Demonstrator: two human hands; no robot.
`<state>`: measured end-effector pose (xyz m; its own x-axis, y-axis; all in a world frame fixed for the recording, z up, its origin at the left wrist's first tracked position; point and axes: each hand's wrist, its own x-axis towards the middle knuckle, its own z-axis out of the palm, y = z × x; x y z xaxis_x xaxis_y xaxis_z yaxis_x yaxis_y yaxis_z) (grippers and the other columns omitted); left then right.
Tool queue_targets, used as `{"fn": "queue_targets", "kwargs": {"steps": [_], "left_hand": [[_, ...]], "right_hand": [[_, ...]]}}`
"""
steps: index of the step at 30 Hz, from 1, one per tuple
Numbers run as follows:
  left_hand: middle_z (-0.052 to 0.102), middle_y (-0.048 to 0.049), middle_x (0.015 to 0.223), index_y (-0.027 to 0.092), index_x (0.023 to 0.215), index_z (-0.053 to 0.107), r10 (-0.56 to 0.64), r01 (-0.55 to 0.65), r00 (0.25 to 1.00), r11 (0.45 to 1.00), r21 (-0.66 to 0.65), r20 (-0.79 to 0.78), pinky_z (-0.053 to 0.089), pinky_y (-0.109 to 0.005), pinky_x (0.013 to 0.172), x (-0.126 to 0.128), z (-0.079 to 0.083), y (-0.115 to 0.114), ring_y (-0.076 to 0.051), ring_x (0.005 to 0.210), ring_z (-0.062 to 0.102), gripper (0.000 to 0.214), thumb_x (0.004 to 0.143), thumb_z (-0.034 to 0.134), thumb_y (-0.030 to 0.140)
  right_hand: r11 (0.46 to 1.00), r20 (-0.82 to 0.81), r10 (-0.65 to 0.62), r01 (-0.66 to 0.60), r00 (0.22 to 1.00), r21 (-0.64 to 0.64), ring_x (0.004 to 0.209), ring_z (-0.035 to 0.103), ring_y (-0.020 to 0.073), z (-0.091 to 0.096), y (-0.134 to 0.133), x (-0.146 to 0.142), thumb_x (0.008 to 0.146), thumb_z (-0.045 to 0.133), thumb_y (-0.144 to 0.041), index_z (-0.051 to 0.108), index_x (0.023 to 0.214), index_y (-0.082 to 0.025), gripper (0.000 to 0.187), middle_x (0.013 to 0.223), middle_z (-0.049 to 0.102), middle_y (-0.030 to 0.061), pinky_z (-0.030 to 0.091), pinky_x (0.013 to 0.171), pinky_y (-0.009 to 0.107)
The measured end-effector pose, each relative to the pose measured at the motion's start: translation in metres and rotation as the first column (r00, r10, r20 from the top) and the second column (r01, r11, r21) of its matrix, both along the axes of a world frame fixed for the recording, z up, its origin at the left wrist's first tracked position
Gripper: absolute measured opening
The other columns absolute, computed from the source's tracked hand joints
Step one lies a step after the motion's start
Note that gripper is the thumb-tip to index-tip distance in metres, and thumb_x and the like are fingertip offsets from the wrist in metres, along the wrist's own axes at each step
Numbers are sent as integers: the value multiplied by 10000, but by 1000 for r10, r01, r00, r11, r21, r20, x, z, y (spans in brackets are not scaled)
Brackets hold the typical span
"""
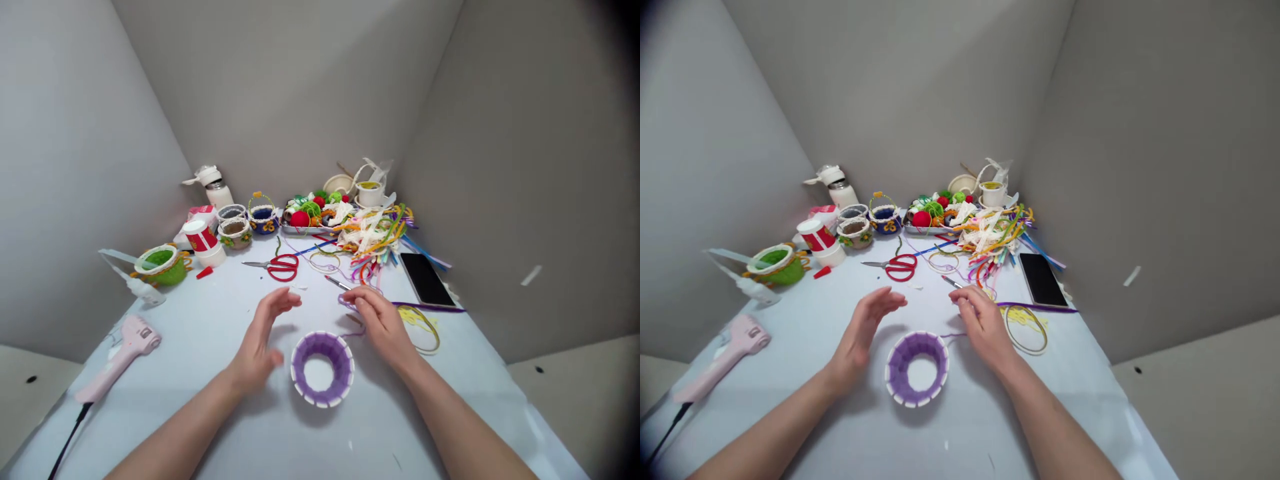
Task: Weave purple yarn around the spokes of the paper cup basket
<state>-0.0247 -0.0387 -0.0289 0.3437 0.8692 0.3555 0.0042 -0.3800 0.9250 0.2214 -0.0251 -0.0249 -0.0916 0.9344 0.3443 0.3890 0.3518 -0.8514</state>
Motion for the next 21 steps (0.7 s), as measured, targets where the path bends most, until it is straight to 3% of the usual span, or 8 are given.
{"fn": "queue_targets", "kwargs": {"steps": [2, 4, 7, 17, 21], "left_hand": [[302, -173, 1464, 272, 1465, 134, -19, 29, 986, 998, 57, -167, 251, -515, 1105, -7, -14, -22, -369, 1328, 339, 1206, 493, 607, 806], [253, -180, 1500, 295, 1477, 59, -85, 116, 922, 991, 60, -377, 239, -533, 1109, -11, -21, -35, -397, 1347, 308, 1372, 371, 758, 708], [300, -186, 1486, 286, 1472, 58, -109, 179, 833, 981, 78, -542, 213, -555, 1117, -6, -23, -37, -403, 1348, 310, 1407, 344, 832, 614], [438, -181, 1378, 196, 1358, 363, -44, 5, 824, 997, -71, -565, 325, -510, 1079, 10, -15, -30, -364, 1272, 412, 1084, 444, 831, 543], [479, -144, 1349, 210, 1336, 395, -57, 2, 901, 992, -128, -430, 360, -454, 1068, 8, -16, -32, -316, 1234, 467, 910, 555, 816, 413]], "right_hand": [[1000, -31, -9, 10, 999, 28, 943, 582, 186, 1, -2, 1, 946, 409, -294, 622, 960, -194, 235, 971, 630, 52, 442, 832, 302], [1000, -67, 1, 1, 998, 20, 950, 583, 186, 0, -3, 1, 949, 402, -292, 616, 979, -200, 235, 984, 628, 52, 448, 824, 298], [999, -86, 39, -42, 996, -29, 946, 590, 186, -2, -5, -1, 954, 397, -300, 610, 1002, -210, 236, 990, 629, 49, 453, 826, 303], [984, 41, 148, -143, 988, -105, 944, 585, 208, -4, -6, -8, 957, 378, -311, 582, 1088, -210, 263, 976, 640, 64, 433, 851, 354], [983, 17, 126, -122, 992, -134, 939, 589, 198, -4, -5, -6, 951, 397, -326, 593, 1082, -202, 266, 967, 646, 54, 433, 838, 334]]}}
